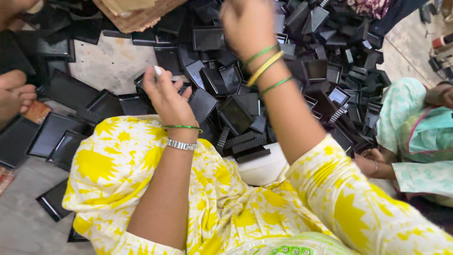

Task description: The person sits on the floor and repeatedly picks up small black plastic components from a pile. They snap two pieces together to form a single unit and place the assembled item into a nearby cardboard box.

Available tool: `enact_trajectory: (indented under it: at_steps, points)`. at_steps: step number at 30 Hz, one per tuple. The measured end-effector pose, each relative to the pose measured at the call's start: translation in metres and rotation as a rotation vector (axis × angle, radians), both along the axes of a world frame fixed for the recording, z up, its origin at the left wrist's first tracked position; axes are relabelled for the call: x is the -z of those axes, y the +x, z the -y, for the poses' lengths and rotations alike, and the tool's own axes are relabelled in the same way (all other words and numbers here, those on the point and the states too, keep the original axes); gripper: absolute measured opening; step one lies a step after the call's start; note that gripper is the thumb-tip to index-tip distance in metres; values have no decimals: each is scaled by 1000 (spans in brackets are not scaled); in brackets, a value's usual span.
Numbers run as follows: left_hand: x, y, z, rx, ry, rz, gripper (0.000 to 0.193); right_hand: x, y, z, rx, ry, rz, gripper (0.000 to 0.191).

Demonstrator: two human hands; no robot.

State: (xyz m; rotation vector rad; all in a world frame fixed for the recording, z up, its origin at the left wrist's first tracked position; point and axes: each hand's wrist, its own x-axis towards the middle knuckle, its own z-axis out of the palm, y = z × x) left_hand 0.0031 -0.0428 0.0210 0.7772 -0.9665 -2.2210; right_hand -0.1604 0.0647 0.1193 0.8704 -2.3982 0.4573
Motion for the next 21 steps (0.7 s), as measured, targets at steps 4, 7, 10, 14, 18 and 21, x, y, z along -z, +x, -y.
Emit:
enact_trajectory:
  at_steps: [4, 7, 10, 14, 18, 21]
  points:
    - [5, -4, -6, 40, -34, 2, 55, 103, 23, -6, 234, 221, 608, 37]
    - [10, -4, -9, 102, -2, 52, 53, 147, 29, -21, 287, 242, 601, 39]
    - [18, -4, -11, 137, -25, 16, 54, 150, 24, -36, 263, 111, 520, 32]
    - [27, -11, -22, 110, 16, -5, 58, 116, 30, -50, 200, -440, 717, 33]
    - [26, -9, -30, 163, 179, -144, 46, 101, 41, -52, -299, -723, 1465, 34]
    - [18, -6, -23, 163, 279, -115, 41, 117, 26, -43, -265, -449, 943, 34]
